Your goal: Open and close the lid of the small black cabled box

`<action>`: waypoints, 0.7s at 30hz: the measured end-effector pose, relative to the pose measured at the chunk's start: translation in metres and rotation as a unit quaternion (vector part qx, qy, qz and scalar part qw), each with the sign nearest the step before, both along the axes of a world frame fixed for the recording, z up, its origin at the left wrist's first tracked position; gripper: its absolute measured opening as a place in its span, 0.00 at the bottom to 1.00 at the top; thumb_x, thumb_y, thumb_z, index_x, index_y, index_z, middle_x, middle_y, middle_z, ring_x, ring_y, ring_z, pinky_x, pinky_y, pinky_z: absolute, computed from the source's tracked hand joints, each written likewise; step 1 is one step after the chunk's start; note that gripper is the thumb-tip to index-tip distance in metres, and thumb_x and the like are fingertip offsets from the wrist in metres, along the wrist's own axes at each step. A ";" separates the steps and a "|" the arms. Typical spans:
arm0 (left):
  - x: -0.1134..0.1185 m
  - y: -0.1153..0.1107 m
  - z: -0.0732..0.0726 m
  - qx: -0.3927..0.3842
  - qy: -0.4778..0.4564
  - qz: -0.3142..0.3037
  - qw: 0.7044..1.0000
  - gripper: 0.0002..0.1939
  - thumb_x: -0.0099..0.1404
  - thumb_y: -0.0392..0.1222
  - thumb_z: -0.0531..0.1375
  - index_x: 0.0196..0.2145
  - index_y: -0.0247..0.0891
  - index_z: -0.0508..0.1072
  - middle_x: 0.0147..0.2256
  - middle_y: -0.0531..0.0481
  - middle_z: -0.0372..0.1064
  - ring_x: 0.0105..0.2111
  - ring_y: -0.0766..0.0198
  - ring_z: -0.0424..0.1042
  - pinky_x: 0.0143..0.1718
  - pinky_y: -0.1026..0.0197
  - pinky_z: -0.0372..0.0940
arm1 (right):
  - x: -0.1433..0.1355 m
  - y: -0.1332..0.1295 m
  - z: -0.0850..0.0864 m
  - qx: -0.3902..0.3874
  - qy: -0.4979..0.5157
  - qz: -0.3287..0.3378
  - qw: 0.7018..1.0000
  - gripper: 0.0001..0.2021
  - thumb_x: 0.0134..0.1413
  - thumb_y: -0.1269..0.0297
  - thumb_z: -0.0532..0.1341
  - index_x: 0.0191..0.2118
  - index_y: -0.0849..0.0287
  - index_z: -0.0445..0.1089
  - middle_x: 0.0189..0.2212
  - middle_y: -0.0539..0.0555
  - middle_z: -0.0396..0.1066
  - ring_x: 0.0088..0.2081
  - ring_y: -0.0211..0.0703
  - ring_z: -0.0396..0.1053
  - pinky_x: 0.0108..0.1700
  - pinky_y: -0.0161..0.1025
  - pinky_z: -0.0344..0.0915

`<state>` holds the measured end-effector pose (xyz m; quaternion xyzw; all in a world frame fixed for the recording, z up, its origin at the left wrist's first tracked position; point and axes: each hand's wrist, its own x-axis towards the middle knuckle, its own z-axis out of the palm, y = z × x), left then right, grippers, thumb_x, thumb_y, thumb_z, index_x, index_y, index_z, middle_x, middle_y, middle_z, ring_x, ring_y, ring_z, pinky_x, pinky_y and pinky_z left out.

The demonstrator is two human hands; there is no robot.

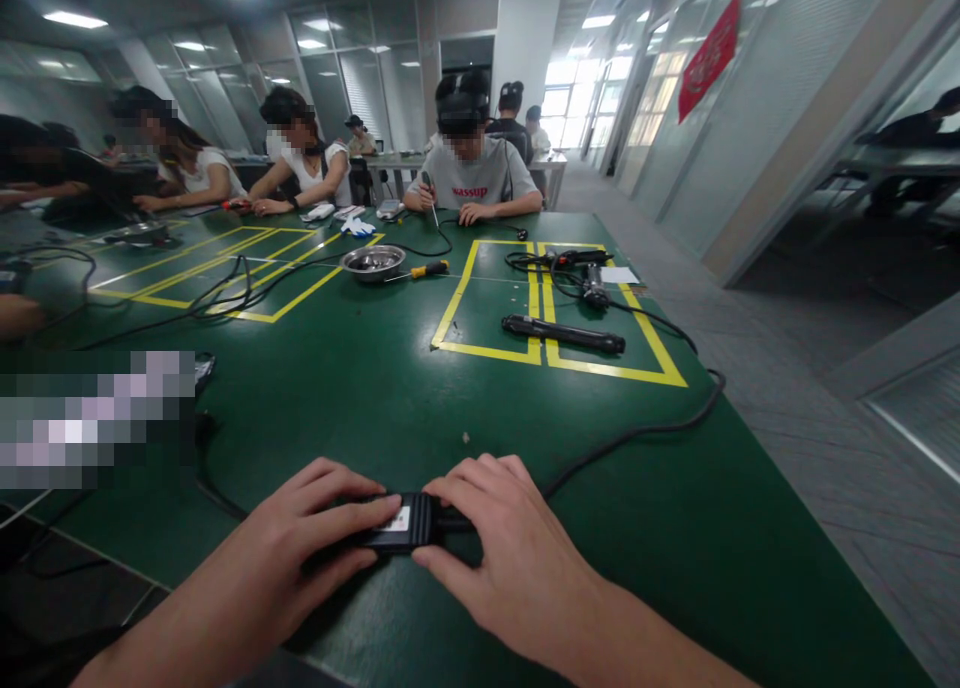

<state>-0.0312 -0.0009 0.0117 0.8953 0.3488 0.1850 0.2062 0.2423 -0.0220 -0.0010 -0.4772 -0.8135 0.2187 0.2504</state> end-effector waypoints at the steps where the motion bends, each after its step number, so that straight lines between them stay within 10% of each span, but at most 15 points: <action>1: 0.000 -0.001 -0.002 0.010 0.000 -0.001 1.000 0.30 0.79 0.32 0.68 0.71 0.59 0.76 0.57 0.49 0.81 0.55 0.52 0.77 0.56 0.50 0.78 | 0.000 0.000 -0.001 0.003 -0.001 0.001 1.000 0.19 0.59 0.75 0.77 0.54 0.53 0.80 0.48 0.54 0.84 0.48 0.55 0.79 0.52 0.53 0.69; 10: 0.001 0.001 0.007 -0.026 -0.029 0.004 0.999 0.20 0.79 0.35 0.66 0.64 0.53 0.82 0.55 0.46 0.83 0.53 0.52 0.80 0.56 0.51 0.78 | -0.001 0.000 -0.001 0.006 0.001 0.000 1.000 0.19 0.59 0.74 0.76 0.53 0.52 0.79 0.48 0.54 0.83 0.48 0.55 0.78 0.53 0.53 0.69; 21: 0.019 0.020 -0.004 0.006 -0.088 0.170 0.982 0.06 0.72 0.35 0.63 0.44 0.45 0.78 0.50 0.45 0.84 0.50 0.49 0.81 0.52 0.48 0.77 | 0.000 -0.003 -0.002 0.001 0.019 -0.037 0.999 0.18 0.61 0.73 0.71 0.55 0.54 0.75 0.44 0.55 0.80 0.44 0.54 0.76 0.49 0.51 0.72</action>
